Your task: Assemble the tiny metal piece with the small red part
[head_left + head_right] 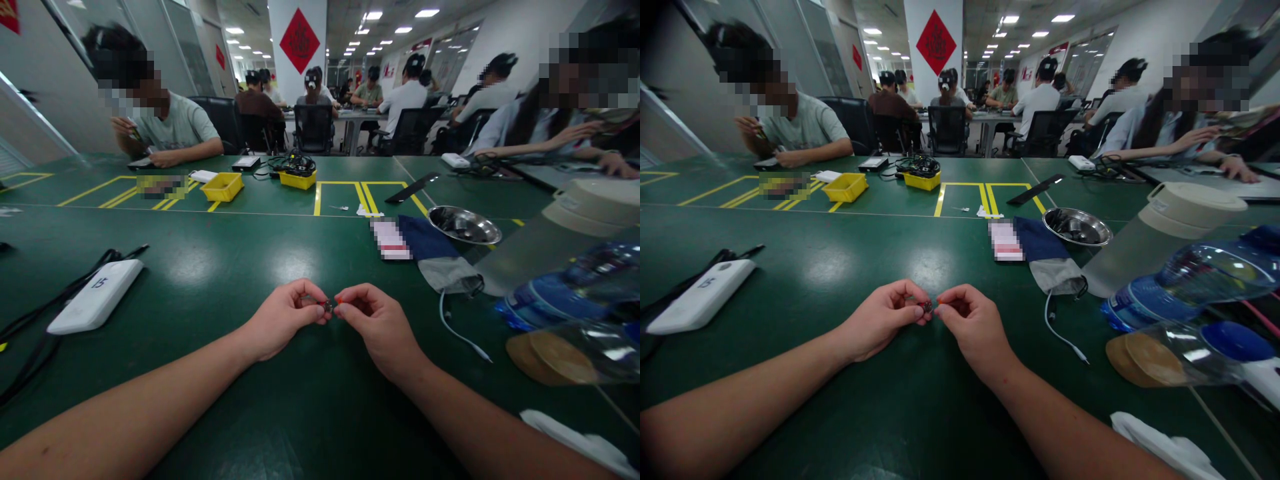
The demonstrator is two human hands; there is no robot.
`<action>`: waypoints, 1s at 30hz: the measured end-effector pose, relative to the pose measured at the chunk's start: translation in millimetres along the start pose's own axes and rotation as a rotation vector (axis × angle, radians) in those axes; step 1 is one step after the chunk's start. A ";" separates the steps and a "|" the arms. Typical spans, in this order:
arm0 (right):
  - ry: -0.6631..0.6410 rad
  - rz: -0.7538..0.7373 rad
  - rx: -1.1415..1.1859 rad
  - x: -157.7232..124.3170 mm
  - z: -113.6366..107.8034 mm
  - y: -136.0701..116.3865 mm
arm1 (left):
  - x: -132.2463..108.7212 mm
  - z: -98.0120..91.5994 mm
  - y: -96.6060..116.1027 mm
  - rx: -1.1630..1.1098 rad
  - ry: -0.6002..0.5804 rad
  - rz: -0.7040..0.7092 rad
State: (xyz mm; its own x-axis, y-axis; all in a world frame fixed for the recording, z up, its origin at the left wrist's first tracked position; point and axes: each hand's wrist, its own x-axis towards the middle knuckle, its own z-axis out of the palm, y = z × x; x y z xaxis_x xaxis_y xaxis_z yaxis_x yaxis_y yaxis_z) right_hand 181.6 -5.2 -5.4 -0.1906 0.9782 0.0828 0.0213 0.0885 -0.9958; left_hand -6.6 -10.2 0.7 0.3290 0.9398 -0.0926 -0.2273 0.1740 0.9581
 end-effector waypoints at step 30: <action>-0.110 0.022 0.066 -2.3 1.6 -5.2 | 0.3 -3.8 -1.7 0.028 0.021 -0.024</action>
State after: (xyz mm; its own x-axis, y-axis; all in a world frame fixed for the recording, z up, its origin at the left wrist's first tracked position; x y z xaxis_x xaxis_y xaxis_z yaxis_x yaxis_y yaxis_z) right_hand 180.4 -8.2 -0.5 -0.2978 0.9527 0.0601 -0.0370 0.0514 -0.9980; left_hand -9.5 -9.1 -2.0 0.3148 0.9415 -0.1205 -0.1941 0.1882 0.9628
